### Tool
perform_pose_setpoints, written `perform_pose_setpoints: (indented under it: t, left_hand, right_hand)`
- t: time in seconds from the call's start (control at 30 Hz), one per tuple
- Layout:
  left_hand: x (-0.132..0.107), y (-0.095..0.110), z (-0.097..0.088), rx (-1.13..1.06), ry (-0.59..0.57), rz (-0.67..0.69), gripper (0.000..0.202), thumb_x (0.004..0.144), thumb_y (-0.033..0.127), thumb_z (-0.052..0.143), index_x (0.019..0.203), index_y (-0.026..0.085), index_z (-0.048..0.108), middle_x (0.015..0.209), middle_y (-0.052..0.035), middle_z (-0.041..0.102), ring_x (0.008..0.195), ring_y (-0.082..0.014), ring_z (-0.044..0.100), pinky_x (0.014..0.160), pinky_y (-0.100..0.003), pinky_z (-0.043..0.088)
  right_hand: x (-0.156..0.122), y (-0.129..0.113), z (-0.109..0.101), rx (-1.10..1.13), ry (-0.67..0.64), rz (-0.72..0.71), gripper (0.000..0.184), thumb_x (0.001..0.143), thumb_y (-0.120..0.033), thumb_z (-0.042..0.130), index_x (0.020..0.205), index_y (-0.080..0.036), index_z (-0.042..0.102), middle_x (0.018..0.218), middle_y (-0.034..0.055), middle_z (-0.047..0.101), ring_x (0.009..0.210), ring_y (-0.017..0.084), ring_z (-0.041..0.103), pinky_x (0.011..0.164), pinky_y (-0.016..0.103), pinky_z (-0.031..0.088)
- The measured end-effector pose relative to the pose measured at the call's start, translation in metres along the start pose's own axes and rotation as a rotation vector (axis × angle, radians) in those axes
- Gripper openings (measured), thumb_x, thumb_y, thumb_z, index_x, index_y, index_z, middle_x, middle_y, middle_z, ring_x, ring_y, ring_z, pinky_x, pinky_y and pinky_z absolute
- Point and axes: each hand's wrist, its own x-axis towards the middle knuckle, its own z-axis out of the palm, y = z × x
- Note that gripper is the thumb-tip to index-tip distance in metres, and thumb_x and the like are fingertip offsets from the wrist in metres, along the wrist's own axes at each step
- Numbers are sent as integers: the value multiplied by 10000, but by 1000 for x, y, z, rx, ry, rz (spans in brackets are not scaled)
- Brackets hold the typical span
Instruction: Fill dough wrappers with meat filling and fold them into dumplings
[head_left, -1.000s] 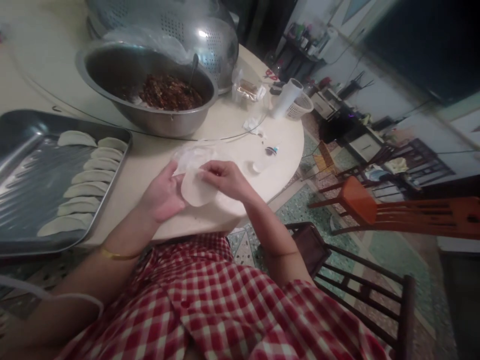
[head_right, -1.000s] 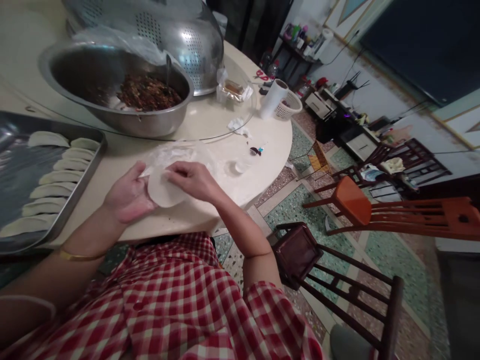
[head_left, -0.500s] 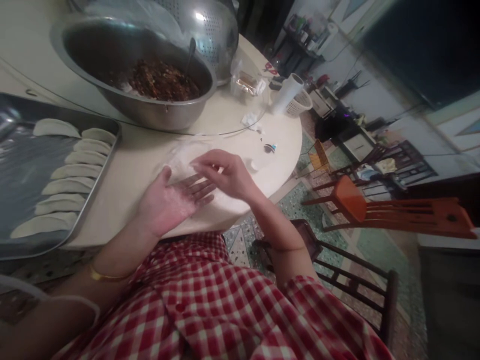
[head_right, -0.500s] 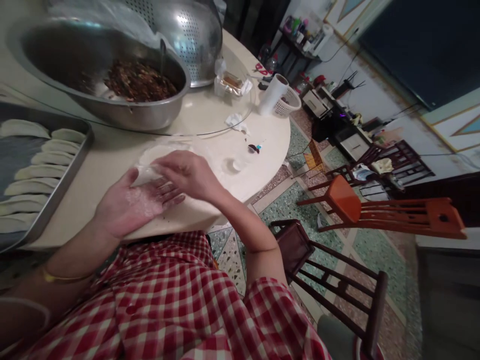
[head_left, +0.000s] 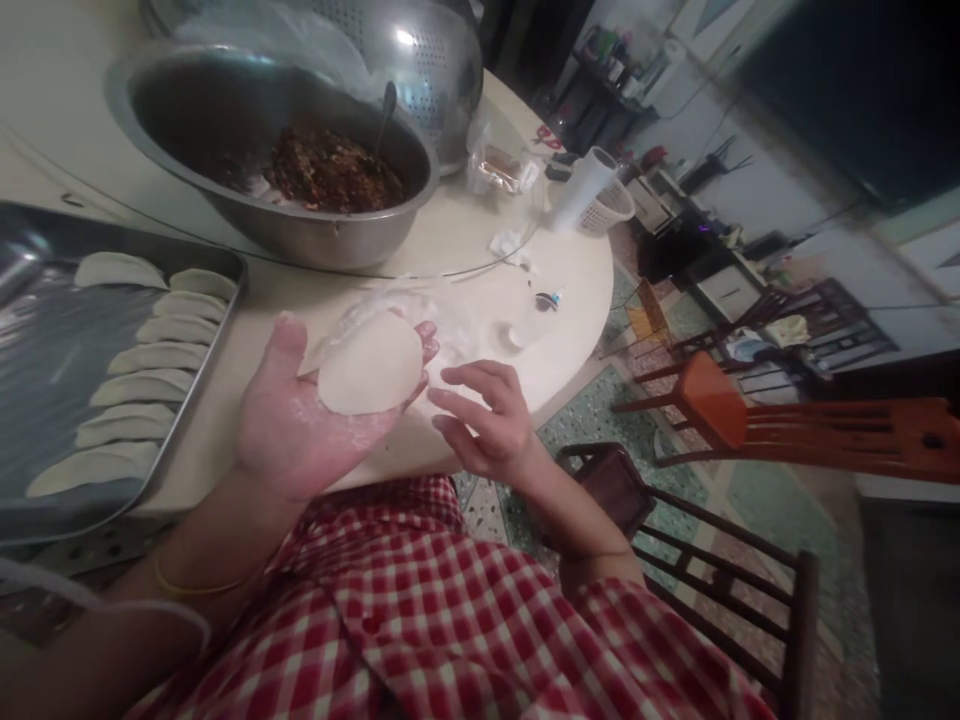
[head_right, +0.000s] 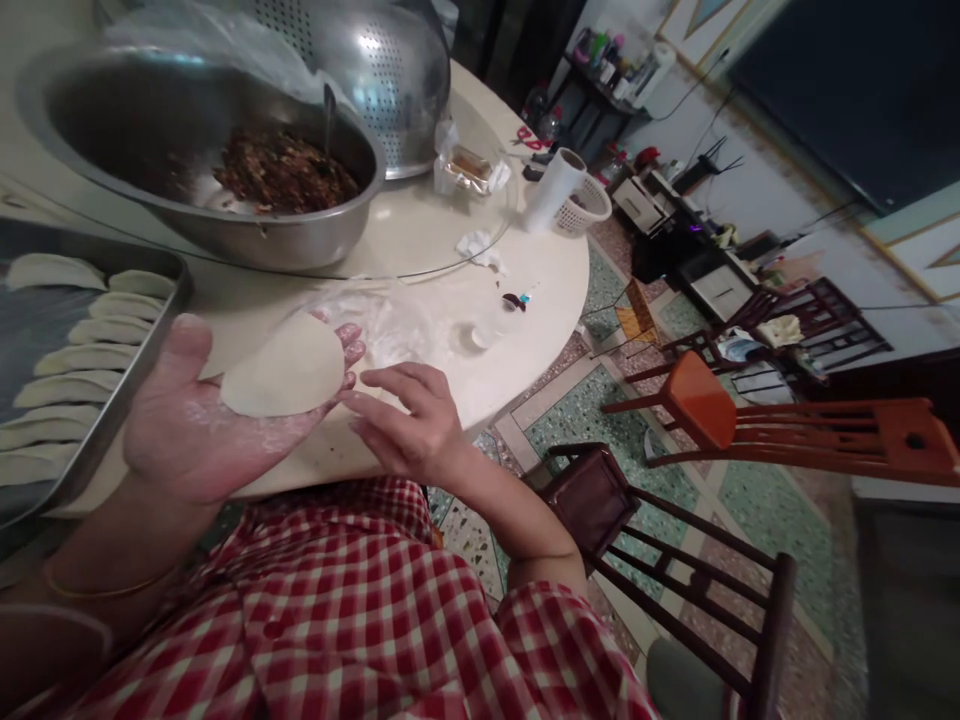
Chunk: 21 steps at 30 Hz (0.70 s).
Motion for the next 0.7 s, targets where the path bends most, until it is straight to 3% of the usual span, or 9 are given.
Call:
perform_pose_setpoints:
  t: [0.1,0.27,0.47,0.6,0.7]
  left_hand:
    - [0,-1,7,23,-8,-21,728,964,686,284,1401,142,489,1377,-109,653,1429,-279,464,1228,-464,312]
    - [-1,0,10,63,-26,-14,720,969,686,267,1401,159,501,1402,-106,634,1478,-301,385,1222,-521,303]
    - [-1,1,9,80,-49,-16,753,954,705,292,1368,124,531,1402,-105,636,1484,-297,374,1210,-475,357]
    - [0,2,11,131,-60,59,679,964,669,310,1304,154,594,1419,-64,628,1497,-274,354,1213,-447,370]
    - [4,5,12,208,-48,112,636,962,665,290,1268,219,625,1431,-45,622,1481,-269,390,1189,-452,408]
  right_hand:
    - [2,7,11,-21,-11,-98,260,895,-136,618,1073,-293,725,1111,54,708,1032,206,621,889,375,554]
    - [-4,17,21,-57,-21,-122,328,913,-110,613,1100,-364,701,1098,3,706,1013,176,622,933,360,540]
    - [-9,25,28,-62,-139,-118,287,929,-168,618,1065,-404,709,1064,-4,722,1026,191,642,909,391,558]
    - [-4,24,29,-12,-18,-159,233,922,-150,605,990,-340,722,1058,18,720,999,184,629,869,372,547]
    - [5,22,24,-19,22,-110,211,916,-178,602,990,-333,725,1047,32,709,987,197,621,859,387,538]
